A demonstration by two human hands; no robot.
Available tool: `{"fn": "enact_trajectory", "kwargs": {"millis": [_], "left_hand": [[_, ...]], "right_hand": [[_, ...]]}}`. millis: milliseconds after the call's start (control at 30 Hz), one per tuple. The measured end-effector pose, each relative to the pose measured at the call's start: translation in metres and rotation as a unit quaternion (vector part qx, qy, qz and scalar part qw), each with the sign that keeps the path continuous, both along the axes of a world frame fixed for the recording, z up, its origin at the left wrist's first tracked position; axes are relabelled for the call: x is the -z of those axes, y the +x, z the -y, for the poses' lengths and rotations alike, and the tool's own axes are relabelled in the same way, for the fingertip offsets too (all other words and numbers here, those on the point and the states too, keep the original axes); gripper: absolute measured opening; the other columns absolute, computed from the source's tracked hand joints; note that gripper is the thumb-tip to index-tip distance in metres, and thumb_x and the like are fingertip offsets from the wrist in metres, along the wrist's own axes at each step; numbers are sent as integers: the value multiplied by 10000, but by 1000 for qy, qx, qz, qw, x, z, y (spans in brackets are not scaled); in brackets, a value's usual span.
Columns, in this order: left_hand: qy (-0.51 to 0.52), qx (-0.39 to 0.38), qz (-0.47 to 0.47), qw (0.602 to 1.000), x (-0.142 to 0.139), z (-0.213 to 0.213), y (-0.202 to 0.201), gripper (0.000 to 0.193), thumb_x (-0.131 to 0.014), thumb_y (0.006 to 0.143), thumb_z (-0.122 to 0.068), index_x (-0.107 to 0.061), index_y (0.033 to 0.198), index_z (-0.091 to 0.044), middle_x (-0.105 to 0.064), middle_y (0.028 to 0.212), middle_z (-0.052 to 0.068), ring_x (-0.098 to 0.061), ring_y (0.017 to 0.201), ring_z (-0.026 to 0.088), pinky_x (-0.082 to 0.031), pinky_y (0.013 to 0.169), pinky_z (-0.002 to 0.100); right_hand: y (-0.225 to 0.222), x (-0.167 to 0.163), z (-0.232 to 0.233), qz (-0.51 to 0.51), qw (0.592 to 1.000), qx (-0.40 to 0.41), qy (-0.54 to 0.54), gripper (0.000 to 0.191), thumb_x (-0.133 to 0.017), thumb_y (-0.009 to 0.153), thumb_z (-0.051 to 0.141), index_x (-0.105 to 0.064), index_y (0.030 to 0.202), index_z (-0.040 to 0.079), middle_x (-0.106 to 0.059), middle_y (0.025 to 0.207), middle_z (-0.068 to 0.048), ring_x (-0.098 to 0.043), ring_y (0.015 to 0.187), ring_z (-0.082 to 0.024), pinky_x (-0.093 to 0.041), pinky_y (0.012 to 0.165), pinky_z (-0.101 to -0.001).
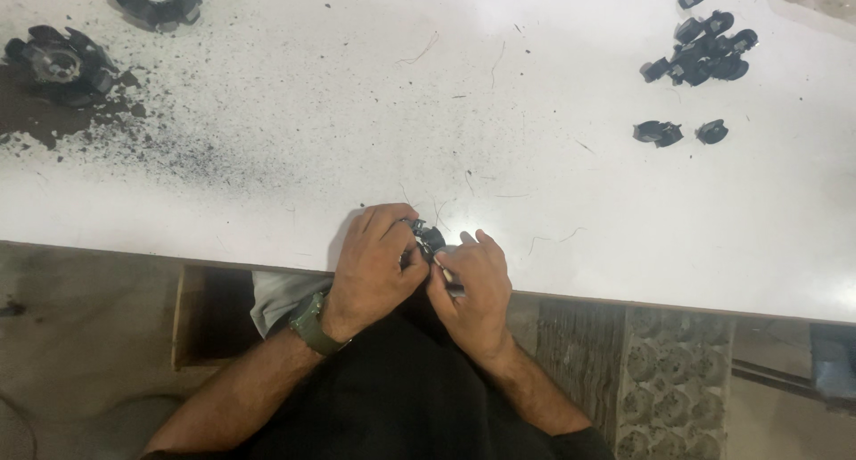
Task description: The person sits at a white worktable assembling black plastic wheel hubs, fitting small black inserts and rollers into each hub body and using a small hex key to tighten them. Finished hubs accumulate in a row on the table as the person works through the parts one at a time.
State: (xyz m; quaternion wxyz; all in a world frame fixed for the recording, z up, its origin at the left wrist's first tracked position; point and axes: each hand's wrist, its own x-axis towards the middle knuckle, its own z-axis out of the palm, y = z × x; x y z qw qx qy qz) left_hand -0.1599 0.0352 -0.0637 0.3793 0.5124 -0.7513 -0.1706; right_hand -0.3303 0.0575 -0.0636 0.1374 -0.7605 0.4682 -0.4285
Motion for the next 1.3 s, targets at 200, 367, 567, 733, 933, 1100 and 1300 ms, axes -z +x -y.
{"fn": "enact_trajectory", "kwargs": {"millis": [200, 367, 567, 733, 933, 1100, 1300], "left_hand": [[1, 8, -22, 1000, -12, -4, 6, 166, -749, 756, -37, -597, 825, -38, -640, 1209, 127, -606, 1111, 294, -487, 951, 443], [-7, -17, 2, 1000, -32, -2, 24, 294, -766, 821, -137, -686, 1072, -6, -585, 1337, 177, -582, 1162, 319, -476, 981, 456], [-12, 38, 85, 996, -33, 6, 13, 209, -757, 851, -164, -719, 1036, -74, -612, 1318, 98, -585, 1227, 305, -477, 993, 457], [-30, 69, 110, 991, -36, 11, 9, 120, -743, 847, -125, -693, 944, -76, -618, 1299, 95, -582, 1246, 285, -482, 1024, 458], [-30, 155, 198, 967, -43, 13, 6, 172, -730, 790, -133, -690, 940, -59, -643, 1215, 108, -605, 1178, 290, -502, 927, 440], [40, 126, 129, 983, -38, 11, -3, 207, -688, 905, -135, -683, 1070, -10, -660, 1212, 117, -675, 1038, 269, -552, 878, 412], [90, 73, 85, 990, -32, 8, -3, 181, -694, 900, -135, -707, 1052, -37, -707, 1130, 102, -686, 964, 306, -573, 824, 410]], "right_hand": [[1, -5, -3, -6, 1000, -5, 9, 232, -753, 830, -8, -631, 1018, 51, -688, 920, -97, -703, 969, -314, -447, 1145, -562], [-6, -1, -5, 66, 998, 17, -1, 230, -719, 888, 2, -603, 1081, 51, -707, 982, -90, -710, 966, -284, -439, 1149, -562], [-5, 8, -1, 51, 998, 34, 15, 214, -717, 885, 2, -599, 1053, 63, -698, 969, -90, -680, 949, -278, -452, 1130, -551], [-13, 7, 1, 53, 998, 34, 17, 210, -721, 895, 5, -592, 1052, 59, -691, 961, -90, -670, 932, -281, -451, 1131, -555], [-22, 2, 7, 27, 999, 9, 40, 207, -719, 886, 8, -592, 1042, 56, -681, 971, -87, -667, 934, -277, -424, 1142, -562], [-28, 2, 6, 38, 999, 2, 23, 211, -726, 898, 8, -612, 1066, 63, -697, 1014, -84, -674, 992, -259, -362, 1192, -580], [-31, 13, 2, 51, 998, -18, -15, 233, -777, 849, 29, -640, 1035, 61, -693, 1006, -94, -668, 1062, -273, -315, 1226, -584]]}}
